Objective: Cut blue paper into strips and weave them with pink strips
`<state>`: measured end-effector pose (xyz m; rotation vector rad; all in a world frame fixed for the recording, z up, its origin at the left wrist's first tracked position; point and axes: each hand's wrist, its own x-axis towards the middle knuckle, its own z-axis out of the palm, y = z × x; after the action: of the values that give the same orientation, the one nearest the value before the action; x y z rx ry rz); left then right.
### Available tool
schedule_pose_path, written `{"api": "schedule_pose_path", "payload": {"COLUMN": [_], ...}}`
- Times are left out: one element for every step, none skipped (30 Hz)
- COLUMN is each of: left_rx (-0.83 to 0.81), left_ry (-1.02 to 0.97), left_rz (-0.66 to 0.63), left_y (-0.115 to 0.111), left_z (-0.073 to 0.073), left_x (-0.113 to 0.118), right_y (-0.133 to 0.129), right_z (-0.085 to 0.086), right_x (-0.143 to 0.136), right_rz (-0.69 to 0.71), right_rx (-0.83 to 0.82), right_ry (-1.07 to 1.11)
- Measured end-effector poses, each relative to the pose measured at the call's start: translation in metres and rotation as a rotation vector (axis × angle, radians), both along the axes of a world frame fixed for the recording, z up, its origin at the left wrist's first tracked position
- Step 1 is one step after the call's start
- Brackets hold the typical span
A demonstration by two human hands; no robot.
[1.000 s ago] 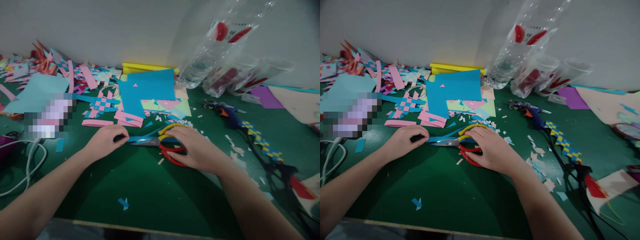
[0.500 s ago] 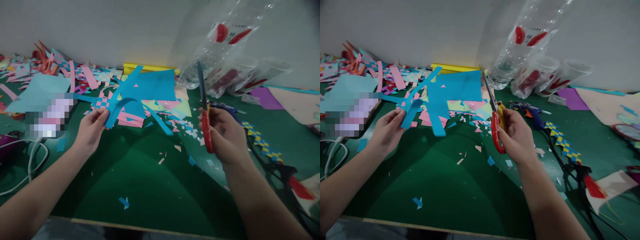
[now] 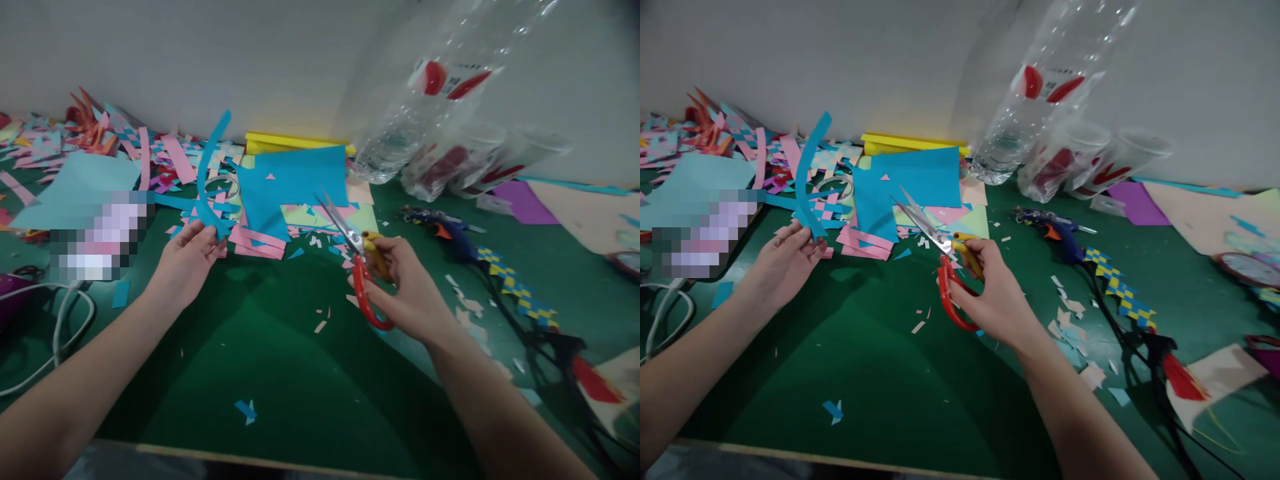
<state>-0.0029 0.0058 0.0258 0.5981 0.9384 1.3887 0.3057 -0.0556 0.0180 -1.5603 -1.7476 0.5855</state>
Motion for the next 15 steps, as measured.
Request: {"api": "schedule_pose_path", "payload": {"left_rx": [0.012, 0.03, 0.053, 0.08, 0.111, 0.139, 0.163, 0.179, 0.189, 0.191, 0.191, 0.19, 0.192, 0.194, 0.202], "left_ry": [0.006, 0.013, 0.021, 0.028, 0.037, 0.05, 0.069, 0.092, 0.116, 0.135, 0.149, 0.158, 0.169, 0.184, 0.2], "left_rz": [-0.025, -0.057, -0.091, -0.123, -0.151, -0.175, -0.198, -0.219, -0.24, -0.26, -0.277, -0.287, -0.291, -0.293, -0.287], "left_y": [-0.001, -0.001, -0.002, -0.003, -0.003, -0.004, -0.005, -0.005, -0.006, -0.007, -0.007, -0.008, -0.008, -0.008, -0.008], "left_z": [0.0, -0.001, -0.001, -0.002, -0.004, -0.005, -0.006, -0.007, -0.008, -0.008, -0.008, -0.009, -0.009, -0.009, -0.009], "left_x": [0.0, 0.0, 0.0, 0.0, -0.001, -0.001, -0.001, -0.002, -0.002, -0.002, -0.002, -0.002, -0.002, -0.003, -0.003], "right_y": [-0.001, -0.001, -0.002, -0.002, -0.002, -0.003, -0.003, -0.003, -0.003, -0.003, -0.003, -0.003, -0.002, -0.002, -0.001], "right_z": [0.001, 0.001, 0.0, 0.0, 0.0, -0.001, -0.001, -0.001, -0.001, -0.001, -0.001, -0.001, -0.002, -0.002, -0.002], "right_x": [-0.002, -0.005, -0.007, -0.009, -0.011, -0.012, -0.013, -0.014, -0.015, -0.015, -0.015, -0.014, -0.013, -0.012, -0.011], "right_rz": [-0.014, -0.024, -0.024, -0.011, 0.01, 0.033, 0.051, 0.061, 0.062, 0.057, 0.048, 0.035, 0.021, 0.006, -0.007], "right_rx": [0.02, 0.05, 0.084, 0.119, 0.152, 0.18, 0.207, 0.231, 0.256, 0.28, 0.302, 0.318, 0.331, 0.341, 0.346], "right_ry": [-0.059, -0.113, -0.163, -0.209, -0.253, -0.293, -0.329, -0.357, -0.376, -0.389, -0.394, -0.397, -0.397, -0.398, -0.398]}}
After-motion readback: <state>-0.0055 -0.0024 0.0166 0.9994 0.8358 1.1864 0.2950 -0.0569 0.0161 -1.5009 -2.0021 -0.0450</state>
